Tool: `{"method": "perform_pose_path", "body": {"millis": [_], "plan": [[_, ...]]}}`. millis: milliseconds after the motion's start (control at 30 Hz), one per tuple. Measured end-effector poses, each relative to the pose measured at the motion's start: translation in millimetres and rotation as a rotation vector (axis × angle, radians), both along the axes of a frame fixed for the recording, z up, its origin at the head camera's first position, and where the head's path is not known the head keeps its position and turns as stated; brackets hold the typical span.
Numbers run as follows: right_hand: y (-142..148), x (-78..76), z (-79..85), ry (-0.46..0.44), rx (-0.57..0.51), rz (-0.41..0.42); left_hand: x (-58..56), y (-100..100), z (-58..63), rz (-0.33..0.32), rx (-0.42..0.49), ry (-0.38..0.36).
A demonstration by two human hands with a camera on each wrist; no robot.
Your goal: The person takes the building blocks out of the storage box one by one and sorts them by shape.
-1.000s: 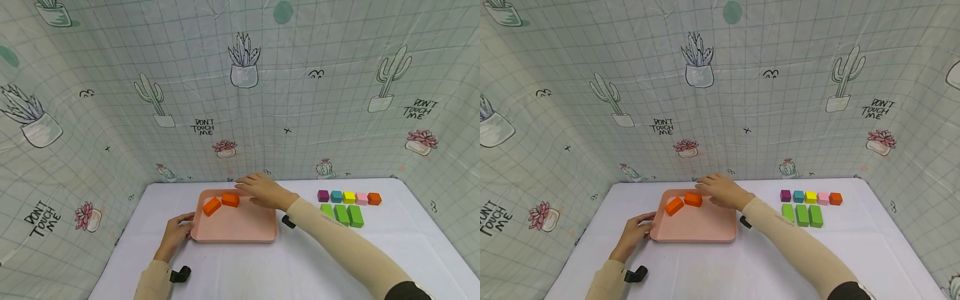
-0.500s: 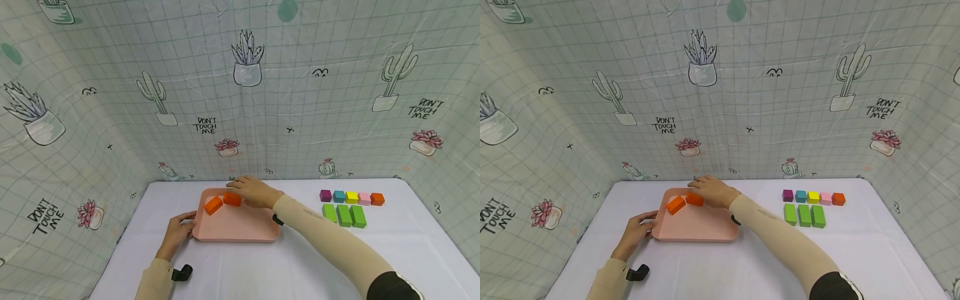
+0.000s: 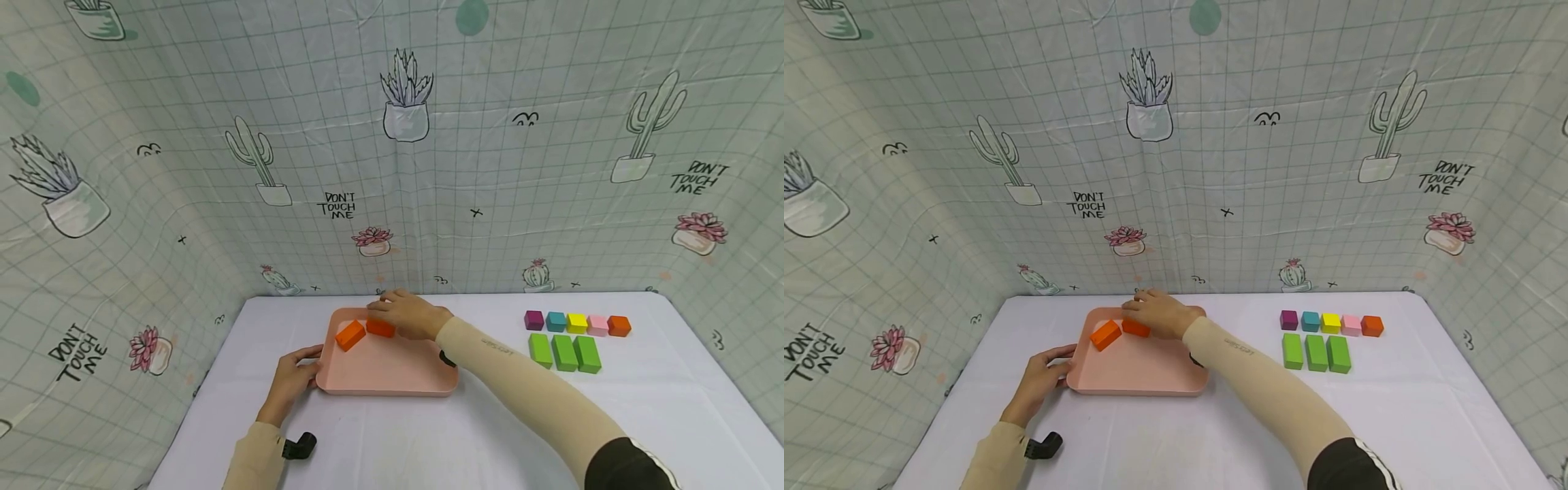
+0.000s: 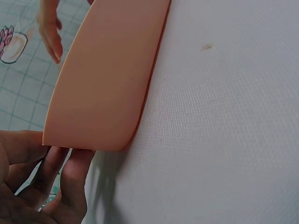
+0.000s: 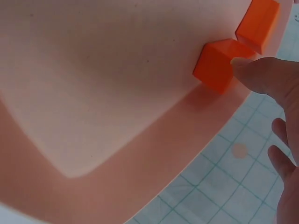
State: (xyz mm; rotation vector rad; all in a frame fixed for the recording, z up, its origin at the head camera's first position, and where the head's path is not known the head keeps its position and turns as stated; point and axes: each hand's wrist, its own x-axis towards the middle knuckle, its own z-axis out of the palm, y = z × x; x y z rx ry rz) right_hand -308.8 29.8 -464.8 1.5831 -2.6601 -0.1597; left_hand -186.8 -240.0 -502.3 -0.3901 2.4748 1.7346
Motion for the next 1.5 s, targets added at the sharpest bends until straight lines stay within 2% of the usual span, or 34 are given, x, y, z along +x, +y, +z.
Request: {"method": "perform_pose_path", "body": {"millis": [267,567,833,1167,1500], "plan": [[-5.2,-1.9,-0.8,0.051,0.042,-0.006,-3.7,-0.8,-1.0,0.006,-0.011,-0.006],[-4.6,-6.0,-6.0,0.038,0.078,-0.021,-5.8,0.1,-1.2,0.002,-0.005,-0.009],[-1.8,-8.8,-14.2,-0.004,0.067,0.006,-2.8,0.3,-1.5,-0.002,-0.003,-0.002],[-4.4,-7.8,-15.8,-0.014,0.054,0.032,-1.5,-1.1,-4.2,-0.01,0.02,0.017],[-6.1,-9.4,-18.5,0.008,0.111,-0.012,-1.8,-1.6,-4.2,0.006,0.021,-0.002]]}}
